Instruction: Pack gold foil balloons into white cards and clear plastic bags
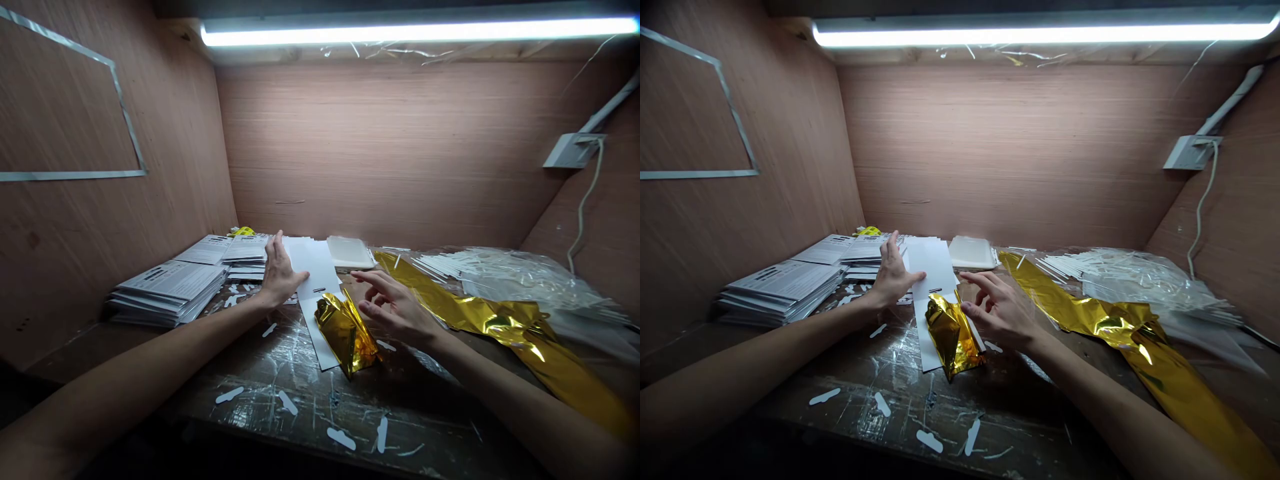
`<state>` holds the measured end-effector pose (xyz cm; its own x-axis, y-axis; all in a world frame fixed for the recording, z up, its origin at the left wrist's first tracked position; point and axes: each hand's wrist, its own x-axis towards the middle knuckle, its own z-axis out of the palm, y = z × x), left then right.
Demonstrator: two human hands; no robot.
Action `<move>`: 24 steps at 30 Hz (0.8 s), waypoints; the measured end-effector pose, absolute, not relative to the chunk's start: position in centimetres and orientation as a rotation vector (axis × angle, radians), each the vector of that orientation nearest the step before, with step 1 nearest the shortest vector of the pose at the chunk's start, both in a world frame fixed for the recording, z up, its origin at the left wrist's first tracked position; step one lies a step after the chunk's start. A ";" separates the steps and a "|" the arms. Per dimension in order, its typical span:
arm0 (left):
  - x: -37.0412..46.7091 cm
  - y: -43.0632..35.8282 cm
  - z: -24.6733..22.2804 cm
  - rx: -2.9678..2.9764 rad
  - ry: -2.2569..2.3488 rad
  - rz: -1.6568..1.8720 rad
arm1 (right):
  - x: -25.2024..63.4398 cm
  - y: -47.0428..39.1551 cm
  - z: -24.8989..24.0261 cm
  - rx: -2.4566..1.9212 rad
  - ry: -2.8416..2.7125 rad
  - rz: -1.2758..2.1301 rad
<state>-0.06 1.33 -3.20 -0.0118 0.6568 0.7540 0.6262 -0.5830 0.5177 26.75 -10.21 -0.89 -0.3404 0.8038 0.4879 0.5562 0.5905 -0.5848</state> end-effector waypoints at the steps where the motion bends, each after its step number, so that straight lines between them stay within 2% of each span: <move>1: -0.1 1.2 -3.1 2.293 1.429 1.700 | 26.5 -10.4 -0.8 -1.099 -2.038 0.465; 5: 0.4 0.6 -2.7 2.569 1.112 1.257 | 26.1 -10.2 -1.7 -1.160 -2.048 0.764; 8: 1.0 0.3 -2.4 2.323 0.762 1.000 | 26.3 -9.3 -2.9 -1.143 -1.953 0.970; 12: 1.4 -0.6 -2.2 2.117 0.401 0.692 | 26.7 -8.5 -3.5 -1.107 -1.790 0.992; 16: 1.4 -1.3 -2.5 2.078 0.361 0.615 | 27.1 -8.2 -3.3 -1.099 -1.597 1.128; 19: 0.9 -0.8 -2.5 2.244 0.382 0.715 | 27.9 -7.7 -3.2 -1.280 -1.655 0.909; 24: 0.0 1.0 -2.3 2.296 0.275 0.771 | 28.6 -7.5 -3.4 -1.624 -1.858 0.095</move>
<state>0.03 1.00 -2.26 0.8013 0.3922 0.4518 -0.0171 -0.7398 0.6726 28.63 -7.52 -3.39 -0.0115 0.9060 0.4230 0.8580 0.2262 -0.4612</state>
